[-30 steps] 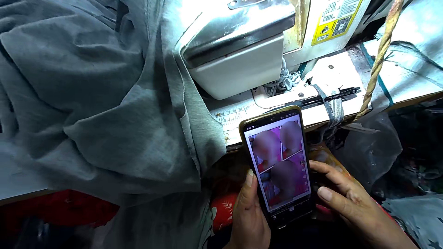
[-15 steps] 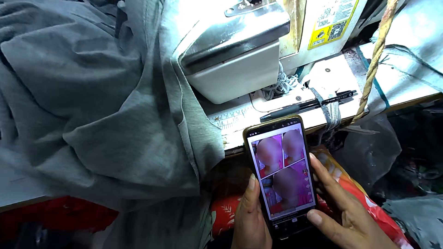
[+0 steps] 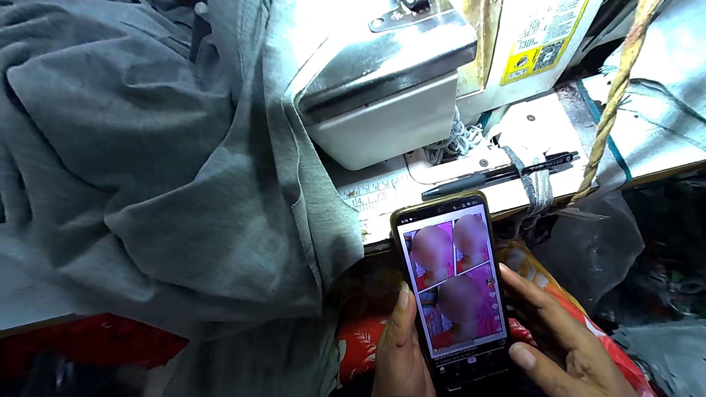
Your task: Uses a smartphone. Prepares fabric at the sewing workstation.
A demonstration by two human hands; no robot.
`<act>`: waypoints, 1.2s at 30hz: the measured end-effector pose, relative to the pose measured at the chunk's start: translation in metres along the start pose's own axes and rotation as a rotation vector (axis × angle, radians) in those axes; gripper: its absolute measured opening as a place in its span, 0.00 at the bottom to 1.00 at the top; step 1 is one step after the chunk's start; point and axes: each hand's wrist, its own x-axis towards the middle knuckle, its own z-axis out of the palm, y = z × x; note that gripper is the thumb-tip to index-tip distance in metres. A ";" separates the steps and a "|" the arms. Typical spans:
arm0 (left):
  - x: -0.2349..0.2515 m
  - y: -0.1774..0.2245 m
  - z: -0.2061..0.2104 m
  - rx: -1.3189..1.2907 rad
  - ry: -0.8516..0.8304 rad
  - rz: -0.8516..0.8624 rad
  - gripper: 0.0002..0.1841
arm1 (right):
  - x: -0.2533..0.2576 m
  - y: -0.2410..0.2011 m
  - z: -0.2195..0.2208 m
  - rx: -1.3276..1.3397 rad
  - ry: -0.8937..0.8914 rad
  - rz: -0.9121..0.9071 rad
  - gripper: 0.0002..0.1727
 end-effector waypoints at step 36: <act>-0.003 0.003 0.000 0.117 0.068 0.095 0.18 | 0.000 0.001 0.005 -0.041 0.006 0.015 0.38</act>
